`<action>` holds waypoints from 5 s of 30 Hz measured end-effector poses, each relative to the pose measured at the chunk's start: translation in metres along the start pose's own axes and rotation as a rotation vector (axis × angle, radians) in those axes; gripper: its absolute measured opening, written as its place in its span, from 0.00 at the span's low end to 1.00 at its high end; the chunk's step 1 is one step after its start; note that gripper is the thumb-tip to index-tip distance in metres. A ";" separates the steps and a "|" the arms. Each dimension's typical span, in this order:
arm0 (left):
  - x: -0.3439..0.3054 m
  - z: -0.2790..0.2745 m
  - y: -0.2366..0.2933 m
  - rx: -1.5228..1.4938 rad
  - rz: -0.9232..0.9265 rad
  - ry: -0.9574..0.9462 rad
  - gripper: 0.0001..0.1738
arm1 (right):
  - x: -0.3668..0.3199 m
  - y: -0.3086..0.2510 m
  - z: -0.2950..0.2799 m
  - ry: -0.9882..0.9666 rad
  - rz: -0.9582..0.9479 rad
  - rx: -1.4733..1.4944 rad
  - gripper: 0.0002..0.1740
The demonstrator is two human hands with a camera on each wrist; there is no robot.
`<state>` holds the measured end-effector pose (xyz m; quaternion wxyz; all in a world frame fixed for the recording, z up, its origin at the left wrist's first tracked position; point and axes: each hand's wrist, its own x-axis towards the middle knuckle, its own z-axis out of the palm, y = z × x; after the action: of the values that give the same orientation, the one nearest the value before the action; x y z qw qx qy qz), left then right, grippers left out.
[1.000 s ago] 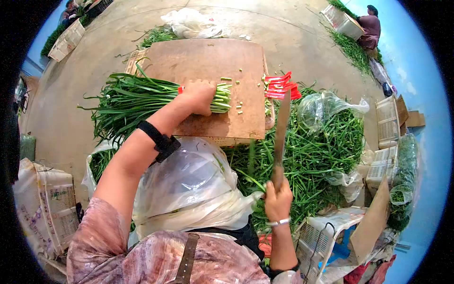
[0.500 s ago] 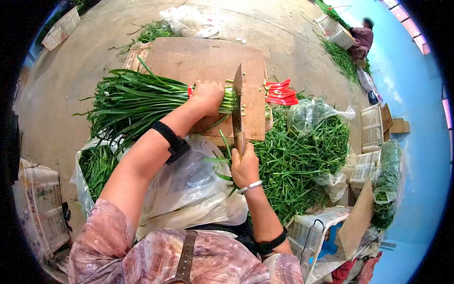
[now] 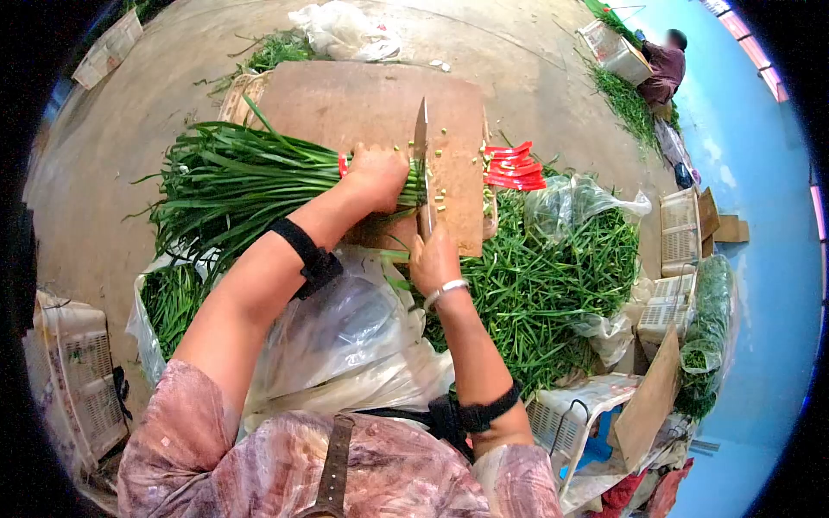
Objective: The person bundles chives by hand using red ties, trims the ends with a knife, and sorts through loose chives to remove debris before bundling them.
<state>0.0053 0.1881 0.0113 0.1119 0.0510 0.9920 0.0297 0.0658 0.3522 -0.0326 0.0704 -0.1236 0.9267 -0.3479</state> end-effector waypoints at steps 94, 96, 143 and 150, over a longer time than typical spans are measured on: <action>-0.751 0.284 0.117 -0.535 -1.115 -0.269 0.50 | -0.095 -0.202 0.113 -1.025 -0.656 0.388 0.25; -0.740 0.317 0.115 -0.446 -1.226 -0.195 0.53 | -0.094 -0.198 0.113 -1.015 -0.673 0.354 0.24; -0.702 0.344 0.054 -0.114 -1.645 0.208 0.29 | -0.040 -0.072 -0.020 -0.410 -0.182 0.568 0.13; -0.491 0.154 -0.051 -0.643 -0.918 1.050 0.25 | 0.062 0.108 -0.073 0.257 0.407 0.684 0.16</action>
<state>0.5111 0.0921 -0.0345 -0.3633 -0.4217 0.7794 0.2877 -0.0294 0.4592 -0.0529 0.0585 0.1368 0.7645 -0.6272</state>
